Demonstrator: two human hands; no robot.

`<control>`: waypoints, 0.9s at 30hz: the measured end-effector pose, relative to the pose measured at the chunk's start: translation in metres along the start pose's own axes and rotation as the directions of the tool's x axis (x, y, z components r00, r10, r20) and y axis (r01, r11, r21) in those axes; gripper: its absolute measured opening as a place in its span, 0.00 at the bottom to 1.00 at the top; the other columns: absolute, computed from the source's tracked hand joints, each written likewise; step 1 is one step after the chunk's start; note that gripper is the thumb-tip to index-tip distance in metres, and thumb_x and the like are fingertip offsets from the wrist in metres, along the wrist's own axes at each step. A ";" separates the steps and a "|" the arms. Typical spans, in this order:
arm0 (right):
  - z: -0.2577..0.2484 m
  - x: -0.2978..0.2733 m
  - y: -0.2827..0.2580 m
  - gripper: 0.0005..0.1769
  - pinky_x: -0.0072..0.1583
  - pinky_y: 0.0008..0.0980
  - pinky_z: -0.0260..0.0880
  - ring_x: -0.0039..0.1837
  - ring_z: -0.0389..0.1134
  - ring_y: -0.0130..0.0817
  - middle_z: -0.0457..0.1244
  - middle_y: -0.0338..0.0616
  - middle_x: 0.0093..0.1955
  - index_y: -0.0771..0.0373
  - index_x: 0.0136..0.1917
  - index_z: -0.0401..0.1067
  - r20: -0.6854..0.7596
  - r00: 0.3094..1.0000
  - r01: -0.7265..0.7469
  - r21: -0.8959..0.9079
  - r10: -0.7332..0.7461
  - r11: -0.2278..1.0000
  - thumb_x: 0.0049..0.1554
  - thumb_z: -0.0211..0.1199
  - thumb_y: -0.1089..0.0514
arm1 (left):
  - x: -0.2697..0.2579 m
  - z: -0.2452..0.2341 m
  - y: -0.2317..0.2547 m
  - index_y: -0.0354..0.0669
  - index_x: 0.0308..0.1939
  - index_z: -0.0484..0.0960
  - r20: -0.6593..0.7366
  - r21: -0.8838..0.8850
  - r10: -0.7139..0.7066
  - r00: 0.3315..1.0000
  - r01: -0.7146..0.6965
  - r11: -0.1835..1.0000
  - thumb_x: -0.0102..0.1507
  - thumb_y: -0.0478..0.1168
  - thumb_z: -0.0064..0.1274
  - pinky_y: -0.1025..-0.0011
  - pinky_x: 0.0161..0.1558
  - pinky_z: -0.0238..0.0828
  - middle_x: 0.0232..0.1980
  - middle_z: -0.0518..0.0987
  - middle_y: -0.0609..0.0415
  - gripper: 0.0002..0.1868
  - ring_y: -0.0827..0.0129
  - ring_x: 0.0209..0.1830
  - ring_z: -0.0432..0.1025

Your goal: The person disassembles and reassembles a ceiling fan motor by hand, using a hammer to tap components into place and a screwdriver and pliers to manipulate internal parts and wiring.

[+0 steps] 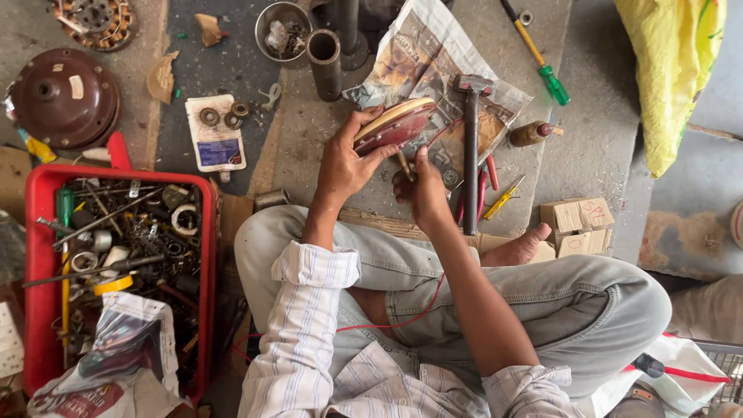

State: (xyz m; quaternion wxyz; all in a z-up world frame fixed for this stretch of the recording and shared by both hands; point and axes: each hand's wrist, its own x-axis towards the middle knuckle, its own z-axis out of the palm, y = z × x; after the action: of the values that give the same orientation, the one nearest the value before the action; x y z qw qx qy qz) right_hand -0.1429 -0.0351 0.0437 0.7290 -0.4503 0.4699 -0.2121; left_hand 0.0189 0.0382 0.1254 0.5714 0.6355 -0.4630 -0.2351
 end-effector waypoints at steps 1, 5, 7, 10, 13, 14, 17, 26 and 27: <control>0.006 -0.008 -0.009 0.25 0.34 0.31 0.67 0.31 0.67 0.29 0.66 0.40 0.32 0.64 0.52 0.72 -0.075 0.996 0.044 -0.140 -0.055 0.989 0.69 0.47 0.41 | -0.002 -0.001 0.000 0.38 0.59 0.74 -0.005 0.005 0.004 1.000 -0.004 1.000 0.62 0.37 0.69 0.66 0.57 0.82 0.66 0.79 0.44 0.26 0.60 0.61 0.80; 0.012 -0.030 -0.022 0.24 0.39 0.32 0.67 0.36 0.67 0.33 0.66 0.44 0.38 0.69 0.56 0.72 0.074 0.750 0.567 -0.583 -0.657 0.582 0.67 0.61 0.43 | -0.002 0.001 -0.003 0.38 0.60 0.74 -0.012 -0.012 0.032 0.999 -0.032 0.999 0.62 0.37 0.69 0.66 0.58 0.82 0.66 0.79 0.42 0.26 0.59 0.62 0.79; 0.010 -0.019 -0.020 0.21 0.36 0.30 0.62 0.34 0.63 0.29 0.63 0.40 0.36 0.68 0.54 0.74 0.008 0.916 0.381 -0.323 -0.400 0.866 0.67 0.61 0.45 | 0.000 0.002 -0.005 0.37 0.60 0.73 -0.011 -0.037 0.021 1.000 -0.022 0.999 0.62 0.37 0.68 0.66 0.58 0.82 0.66 0.79 0.42 0.26 0.60 0.62 0.79; 0.005 -0.003 -0.008 0.18 0.33 0.27 0.56 0.30 0.57 0.23 0.59 0.35 0.32 0.67 0.52 0.76 0.099 0.994 -0.063 0.119 0.051 0.991 0.67 0.60 0.49 | -0.001 0.001 -0.004 0.37 0.60 0.73 -0.004 -0.064 -0.039 0.999 0.038 0.997 0.62 0.37 0.68 0.67 0.57 0.82 0.65 0.79 0.42 0.26 0.61 0.60 0.80; -0.003 0.002 -0.005 0.22 0.25 0.23 0.48 0.24 0.52 0.19 0.58 0.31 0.28 0.63 0.48 0.77 0.313 0.918 -0.363 0.420 0.243 0.831 0.66 0.54 0.43 | 0.000 -0.001 0.005 0.38 0.62 0.72 0.006 -0.022 -0.077 0.997 0.078 0.997 0.62 0.38 0.67 0.66 0.56 0.83 0.64 0.80 0.42 0.27 0.60 0.60 0.80; 0.001 0.001 -0.006 0.23 0.27 0.25 0.51 0.26 0.54 0.21 0.59 0.33 0.28 0.64 0.47 0.76 0.214 0.953 -0.275 0.316 0.214 0.908 0.66 0.53 0.43 | 0.001 -0.003 0.010 0.38 0.61 0.71 0.007 0.038 -0.077 0.997 0.077 0.996 0.62 0.39 0.68 0.65 0.55 0.83 0.63 0.80 0.42 0.28 0.59 0.60 0.80; 0.012 -0.005 -0.008 0.24 0.31 0.30 0.58 0.28 0.59 0.25 0.62 0.39 0.30 0.69 0.46 0.72 0.013 0.998 -0.054 -0.045 0.055 0.998 0.68 0.51 0.44 | 0.016 0.004 0.024 0.41 0.61 0.69 -0.026 0.408 0.086 0.996 -0.068 0.910 0.59 0.50 0.71 0.59 0.50 0.78 0.57 0.80 0.43 0.35 0.54 0.53 0.79; 0.035 -0.027 -0.018 0.13 0.34 0.32 0.64 0.30 0.65 0.24 0.68 0.41 0.32 0.65 0.52 0.71 0.019 0.979 0.194 -0.409 -0.204 0.892 0.58 0.62 0.54 | 0.064 0.042 0.017 0.47 0.27 0.83 0.120 0.860 0.387 0.914 -0.291 0.419 0.67 0.60 0.59 0.60 0.39 0.65 0.34 0.83 0.57 0.23 0.63 0.33 0.75; 0.034 -0.024 -0.012 0.13 0.37 0.30 0.66 0.32 0.68 0.22 0.68 0.39 0.32 0.66 0.50 0.73 0.030 0.953 0.284 -0.444 -0.302 0.850 0.59 0.61 0.53 | 0.062 0.042 0.015 0.48 0.24 0.83 0.109 0.855 0.400 0.910 -0.291 0.429 0.70 0.58 0.59 0.61 0.37 0.64 0.30 0.82 0.58 0.25 0.64 0.31 0.73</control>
State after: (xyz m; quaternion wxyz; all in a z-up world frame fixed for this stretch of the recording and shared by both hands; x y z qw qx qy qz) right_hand -0.1231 -0.0077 0.0708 0.5564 -0.6663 0.4465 -0.2172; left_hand 0.0083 -0.0351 0.1443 0.2420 0.7363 -0.6051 0.1822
